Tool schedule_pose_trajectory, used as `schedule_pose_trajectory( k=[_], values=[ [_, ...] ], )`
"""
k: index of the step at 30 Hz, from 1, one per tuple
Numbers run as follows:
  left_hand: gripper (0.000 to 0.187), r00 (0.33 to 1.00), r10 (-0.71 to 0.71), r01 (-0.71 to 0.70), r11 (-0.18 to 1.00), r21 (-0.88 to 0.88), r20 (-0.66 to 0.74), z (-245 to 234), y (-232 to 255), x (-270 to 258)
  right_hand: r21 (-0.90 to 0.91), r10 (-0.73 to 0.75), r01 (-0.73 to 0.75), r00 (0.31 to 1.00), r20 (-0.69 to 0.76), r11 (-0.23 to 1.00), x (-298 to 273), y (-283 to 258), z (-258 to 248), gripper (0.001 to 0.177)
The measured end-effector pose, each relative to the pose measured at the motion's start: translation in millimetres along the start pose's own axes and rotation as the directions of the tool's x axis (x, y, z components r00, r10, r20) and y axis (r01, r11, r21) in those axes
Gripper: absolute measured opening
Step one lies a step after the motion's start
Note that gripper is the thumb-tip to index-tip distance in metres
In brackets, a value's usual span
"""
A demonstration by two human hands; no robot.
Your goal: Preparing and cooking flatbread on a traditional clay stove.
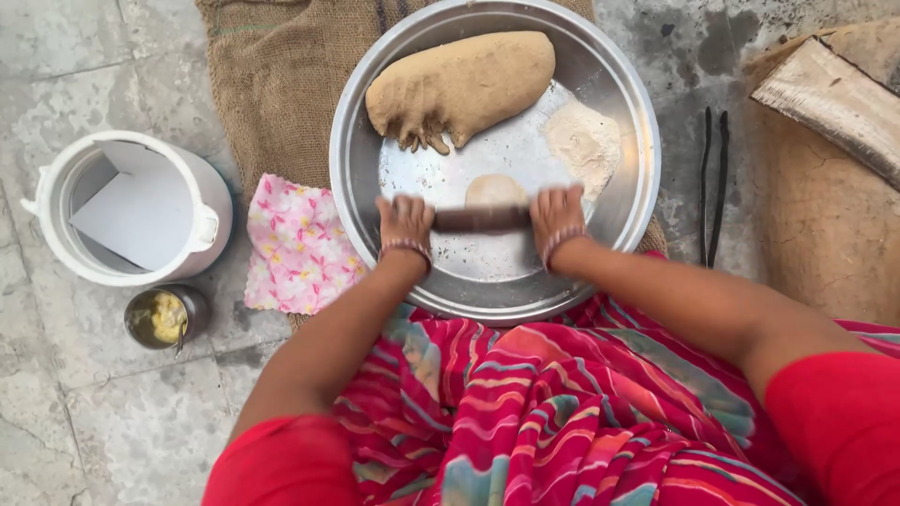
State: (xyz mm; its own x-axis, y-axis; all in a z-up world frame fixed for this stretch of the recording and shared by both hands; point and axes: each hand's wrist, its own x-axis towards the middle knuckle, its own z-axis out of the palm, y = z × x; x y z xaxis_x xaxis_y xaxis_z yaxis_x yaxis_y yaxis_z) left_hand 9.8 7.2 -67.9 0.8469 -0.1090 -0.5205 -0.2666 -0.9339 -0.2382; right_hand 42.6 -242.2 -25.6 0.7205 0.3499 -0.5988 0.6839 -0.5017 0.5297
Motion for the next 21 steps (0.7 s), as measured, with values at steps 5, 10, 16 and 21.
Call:
schedule_pose_trajectory(
  k=[5, 10, 16, 21],
  values=[
    [0.048, 0.956, -0.132, 0.159, 0.984, 0.081, -0.263, 16.6, -11.0, 40.5, 0.179, 0.214, -0.191, 0.969, -0.124, 0.965, 34.3, 33.1, -3.0, 0.037],
    [0.050, 0.998, -0.007, 0.005, 0.999, -0.036, -0.063, -1.7, 0.3, 14.8, -0.007, 0.090, -0.090, 0.994, -0.055, 0.996, 0.7, 25.7, -9.1, 0.055],
    [0.056, 0.970, -0.125, 0.143, 0.987, 0.075, -0.208, 6.4, 3.5, 25.5, -0.052, 0.158, -0.164, 0.981, -0.112, 0.985, 34.9, 33.8, -6.6, 0.057],
    [0.047, 0.999, -0.038, 0.039, 0.994, -0.104, 0.018, 26.5, 31.5, 8.1, -0.087, 0.022, -0.044, 0.972, -0.235, 0.995, 24.5, 2.8, 59.3, 0.047]
  ],
)
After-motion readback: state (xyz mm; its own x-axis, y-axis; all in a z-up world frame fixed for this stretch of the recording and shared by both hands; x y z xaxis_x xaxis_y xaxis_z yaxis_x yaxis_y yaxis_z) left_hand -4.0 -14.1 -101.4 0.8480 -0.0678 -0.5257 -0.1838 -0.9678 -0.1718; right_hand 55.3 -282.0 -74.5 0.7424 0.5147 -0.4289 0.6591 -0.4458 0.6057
